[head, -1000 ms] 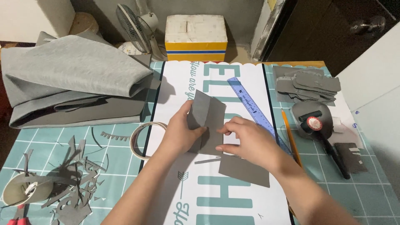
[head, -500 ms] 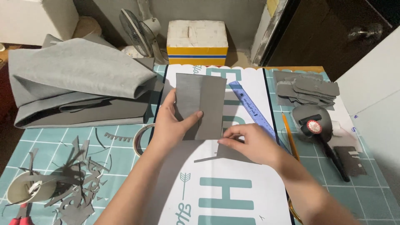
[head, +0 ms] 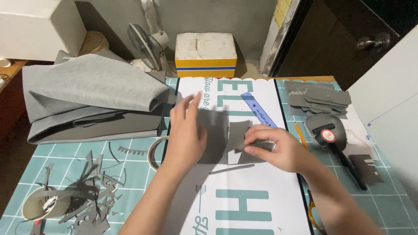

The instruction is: Measuring, marking, and cutting a piece of grey material using a ruler, pencil, and scissors.

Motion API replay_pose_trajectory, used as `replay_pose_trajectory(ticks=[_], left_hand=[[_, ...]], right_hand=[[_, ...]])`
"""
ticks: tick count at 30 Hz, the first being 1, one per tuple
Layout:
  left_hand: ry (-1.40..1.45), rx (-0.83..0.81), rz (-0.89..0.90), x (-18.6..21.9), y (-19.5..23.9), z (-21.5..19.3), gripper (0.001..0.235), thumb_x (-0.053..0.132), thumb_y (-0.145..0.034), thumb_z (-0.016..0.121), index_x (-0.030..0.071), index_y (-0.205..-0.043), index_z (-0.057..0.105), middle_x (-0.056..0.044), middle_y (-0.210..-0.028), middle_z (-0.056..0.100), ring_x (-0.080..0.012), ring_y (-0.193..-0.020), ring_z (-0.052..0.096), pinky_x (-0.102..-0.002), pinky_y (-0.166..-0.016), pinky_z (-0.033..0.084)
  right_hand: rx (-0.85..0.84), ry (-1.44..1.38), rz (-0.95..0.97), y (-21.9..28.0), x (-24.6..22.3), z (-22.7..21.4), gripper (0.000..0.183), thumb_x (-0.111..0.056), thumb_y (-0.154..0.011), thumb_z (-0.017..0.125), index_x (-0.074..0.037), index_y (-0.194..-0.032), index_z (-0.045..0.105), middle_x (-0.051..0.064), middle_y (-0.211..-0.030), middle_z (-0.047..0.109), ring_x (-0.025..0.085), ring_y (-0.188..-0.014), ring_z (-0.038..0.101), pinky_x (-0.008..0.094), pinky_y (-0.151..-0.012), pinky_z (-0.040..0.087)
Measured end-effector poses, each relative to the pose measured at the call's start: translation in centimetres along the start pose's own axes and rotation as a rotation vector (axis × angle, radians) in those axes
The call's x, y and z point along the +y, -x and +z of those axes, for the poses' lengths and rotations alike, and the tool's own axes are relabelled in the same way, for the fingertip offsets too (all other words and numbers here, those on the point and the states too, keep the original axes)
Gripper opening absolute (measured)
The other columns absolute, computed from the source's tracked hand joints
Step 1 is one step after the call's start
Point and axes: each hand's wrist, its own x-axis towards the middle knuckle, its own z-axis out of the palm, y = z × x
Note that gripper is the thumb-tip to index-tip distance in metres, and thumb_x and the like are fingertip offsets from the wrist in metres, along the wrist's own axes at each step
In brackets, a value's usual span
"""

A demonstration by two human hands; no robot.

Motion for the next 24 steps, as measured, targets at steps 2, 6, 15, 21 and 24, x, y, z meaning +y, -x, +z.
replay_pose_trajectory(ticks=[2, 6, 15, 21, 24], left_hand=[[0.234, -0.062, 0.218, 1.1, 0.2, -1.5, 0.070, -0.016, -0.079, 0.063, 0.000, -0.146, 0.053, -0.030, -0.143, 0.050, -0.0519, -0.140, 0.039, -0.061, -0.111, 0.040], [0.661, -0.304, 0.286, 0.7, 0.8, -0.2, 0.048, 0.012, -0.095, 0.050, 0.002, -0.141, 0.060, -0.029, -0.138, 0.061, -0.0483, -0.138, 0.050, -0.058, -0.115, 0.038], [1.280, -0.469, 0.014, -4.1, 1.6, 12.5, 0.055, 0.002, -0.085, 0.080, -0.004, -0.136, 0.058, -0.014, -0.111, 0.072, -0.0244, -0.101, 0.074, -0.038, -0.082, 0.065], [1.151, -0.291, -0.162, -0.4, 1.2, 7.5, 0.043, -0.004, -0.084, 0.077, -0.003, -0.125, 0.065, -0.014, -0.101, 0.079, -0.0171, -0.087, 0.076, -0.028, -0.067, 0.065], [1.148, -0.172, -0.259, -0.2, 0.5, 6.2, 0.042, -0.002, -0.086, 0.076, 0.000, -0.126, 0.065, -0.011, -0.102, 0.080, -0.0137, -0.087, 0.074, -0.028, -0.072, 0.065]], right_hand=[[0.061, -0.094, -0.166, -0.1, 0.4, -0.1, 0.012, -0.004, -0.082, 0.080, -0.006, -0.094, 0.083, 0.005, -0.089, 0.075, 0.014, -0.088, 0.065, 0.032, -0.089, 0.055], [0.187, -0.408, -0.151, 0.0, 1.7, 0.4, 0.011, 0.004, -0.082, 0.078, 0.004, -0.093, 0.079, 0.014, -0.082, 0.075, 0.019, -0.078, 0.068, 0.036, -0.079, 0.060], [0.420, -0.460, 0.107, -0.2, 1.0, 0.4, 0.018, 0.003, -0.083, 0.080, 0.009, -0.097, 0.071, 0.018, -0.077, 0.075, 0.016, -0.063, 0.068, 0.028, -0.065, 0.059], [0.423, -0.305, 0.131, -0.4, 1.2, 1.4, 0.030, -0.011, -0.089, 0.079, -0.005, -0.118, 0.074, 0.011, -0.094, 0.079, 0.015, -0.081, 0.070, 0.030, -0.078, 0.060], [0.161, -0.274, 0.258, -0.3, 4.0, 2.2, 0.041, -0.008, -0.072, 0.092, 0.003, -0.109, 0.077, 0.016, -0.089, 0.083, 0.019, -0.070, 0.071, 0.031, -0.067, 0.061]])
